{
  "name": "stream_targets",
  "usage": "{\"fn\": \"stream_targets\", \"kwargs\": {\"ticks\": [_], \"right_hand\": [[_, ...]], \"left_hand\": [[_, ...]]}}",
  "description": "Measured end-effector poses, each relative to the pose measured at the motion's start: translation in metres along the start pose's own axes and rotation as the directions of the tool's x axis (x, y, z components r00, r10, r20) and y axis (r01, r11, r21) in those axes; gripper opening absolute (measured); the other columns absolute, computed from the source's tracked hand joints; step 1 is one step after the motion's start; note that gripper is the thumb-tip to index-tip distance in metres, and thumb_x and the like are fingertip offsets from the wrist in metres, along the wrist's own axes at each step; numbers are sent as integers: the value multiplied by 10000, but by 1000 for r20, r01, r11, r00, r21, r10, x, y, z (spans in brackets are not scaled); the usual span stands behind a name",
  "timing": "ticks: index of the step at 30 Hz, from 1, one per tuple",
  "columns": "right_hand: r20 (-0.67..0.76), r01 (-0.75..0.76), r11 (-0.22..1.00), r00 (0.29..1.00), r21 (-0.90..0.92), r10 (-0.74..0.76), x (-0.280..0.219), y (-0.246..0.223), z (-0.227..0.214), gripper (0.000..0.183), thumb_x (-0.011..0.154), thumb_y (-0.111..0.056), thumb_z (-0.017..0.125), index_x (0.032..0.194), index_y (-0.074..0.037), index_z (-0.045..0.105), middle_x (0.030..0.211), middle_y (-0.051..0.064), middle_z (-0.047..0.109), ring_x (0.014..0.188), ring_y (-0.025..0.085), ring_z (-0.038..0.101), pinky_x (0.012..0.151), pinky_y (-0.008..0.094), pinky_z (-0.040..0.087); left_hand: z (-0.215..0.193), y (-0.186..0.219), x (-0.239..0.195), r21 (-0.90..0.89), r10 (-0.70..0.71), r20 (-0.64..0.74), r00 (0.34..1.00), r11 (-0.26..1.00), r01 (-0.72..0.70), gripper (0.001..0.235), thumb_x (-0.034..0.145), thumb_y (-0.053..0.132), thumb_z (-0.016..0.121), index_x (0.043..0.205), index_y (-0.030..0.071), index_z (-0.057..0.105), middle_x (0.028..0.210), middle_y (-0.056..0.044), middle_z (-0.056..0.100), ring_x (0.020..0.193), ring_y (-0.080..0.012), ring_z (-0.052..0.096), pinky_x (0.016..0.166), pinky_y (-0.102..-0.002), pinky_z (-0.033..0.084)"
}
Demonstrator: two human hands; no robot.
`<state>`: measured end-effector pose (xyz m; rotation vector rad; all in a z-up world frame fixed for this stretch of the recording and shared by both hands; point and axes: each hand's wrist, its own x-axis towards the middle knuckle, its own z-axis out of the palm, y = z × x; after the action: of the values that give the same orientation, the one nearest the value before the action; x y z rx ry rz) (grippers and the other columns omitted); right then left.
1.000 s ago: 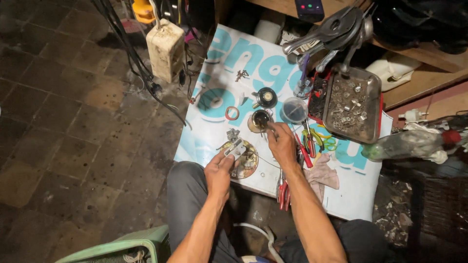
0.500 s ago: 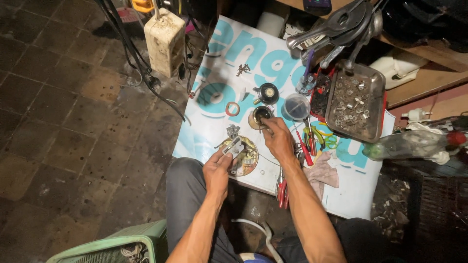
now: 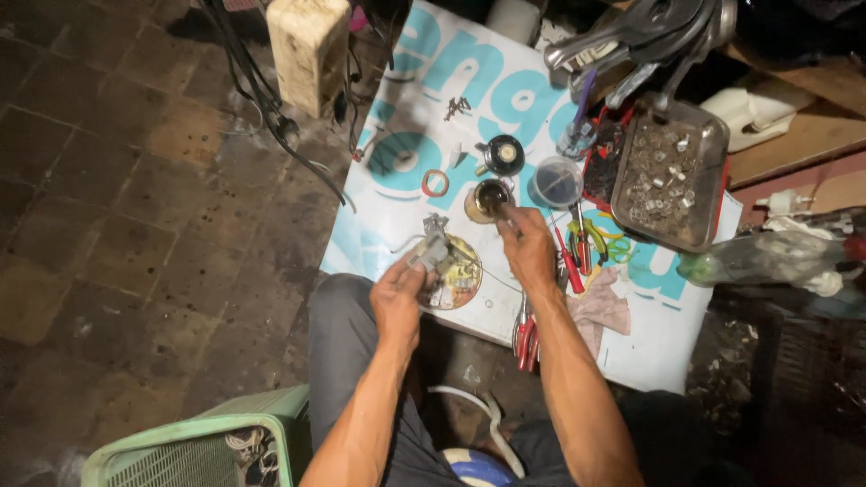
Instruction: The person sits at a cluttered workbench and sorts through a tray of small electronic components. They pick up a small white plastic part, examine it, and then use a thin metal tool to scrape or clean a surface on a small plate. They continue to handle and inspect various small parts and wires throughout the clip.
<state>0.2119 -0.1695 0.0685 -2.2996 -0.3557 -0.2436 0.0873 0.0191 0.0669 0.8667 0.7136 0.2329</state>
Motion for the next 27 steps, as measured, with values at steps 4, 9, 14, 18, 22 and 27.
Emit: {"fn": "stream_targets", "kwargs": {"ticks": [4, 9, 14, 18, 22, 27], "right_hand": [[-185, -193, 980, 963, 44, 198, -22, -10, -33, 154, 950, -270, 736, 1048, -159, 778, 847, 75, 717, 849, 248, 714, 748, 362, 562], [-171, -157, 984, 971, 79, 168, -38, -9, -48, 179, 973, -44, 621, 1093, -39, 755, 976, 185, 718, 904, 339, 701, 788, 395, 551], [-44, 87, 995, 995, -38, -89, -15, -9, -10, 441, 781, -68, 846, 1200, -23, 714, 1122, 150, 584, 1021, 344, 652, 903, 414, 560], [-75, 267, 963, 960, -38, -269, 7, -2, 15, 188, 875, -82, 794, 1051, -24, 766, 975, 126, 634, 923, 341, 682, 815, 404, 570], [-118, 140, 990, 983, -25, -142, 12, -30, -7, 107, 963, -131, 714, 1044, -81, 763, 968, 50, 653, 953, 208, 680, 855, 279, 560], [-164, 91, 995, 983, 26, -86, 9, -26, -26, 140, 1024, -167, 665, 1071, -57, 737, 964, 88, 638, 950, 277, 691, 811, 349, 572]], "left_hand": [[-7, 20, 3, -110, 101, -71, 992, 988, -108, 379, 902, 18, 690, 1266, -62, 621, 1052, -224, 717, 952, -300, 715, 879, -463, 621], [-9, 29, -3, -182, 142, -87, 986, 971, -155, 364, 898, 7, 693, 1254, -46, 636, 1079, -220, 720, 993, -293, 717, 890, -447, 630], [-2, 12, 0, -79, 121, -41, 992, 989, -124, 340, 901, 8, 694, 1229, -71, 650, 1029, -228, 722, 965, -276, 706, 878, -455, 628], [-3, 11, 1, -52, 118, -40, 992, 991, -120, 334, 908, 19, 692, 1227, -71, 653, 1033, -231, 724, 953, -260, 704, 871, -439, 631], [-1, 9, 2, 4, 123, -42, 992, 992, -123, 332, 908, 34, 697, 1230, -43, 671, 990, -215, 740, 886, -252, 727, 841, -408, 641], [5, 16, -7, 68, 155, -41, 987, 986, -152, 332, 907, 50, 708, 1230, -19, 685, 971, -214, 747, 882, -247, 723, 823, -407, 642]]}}
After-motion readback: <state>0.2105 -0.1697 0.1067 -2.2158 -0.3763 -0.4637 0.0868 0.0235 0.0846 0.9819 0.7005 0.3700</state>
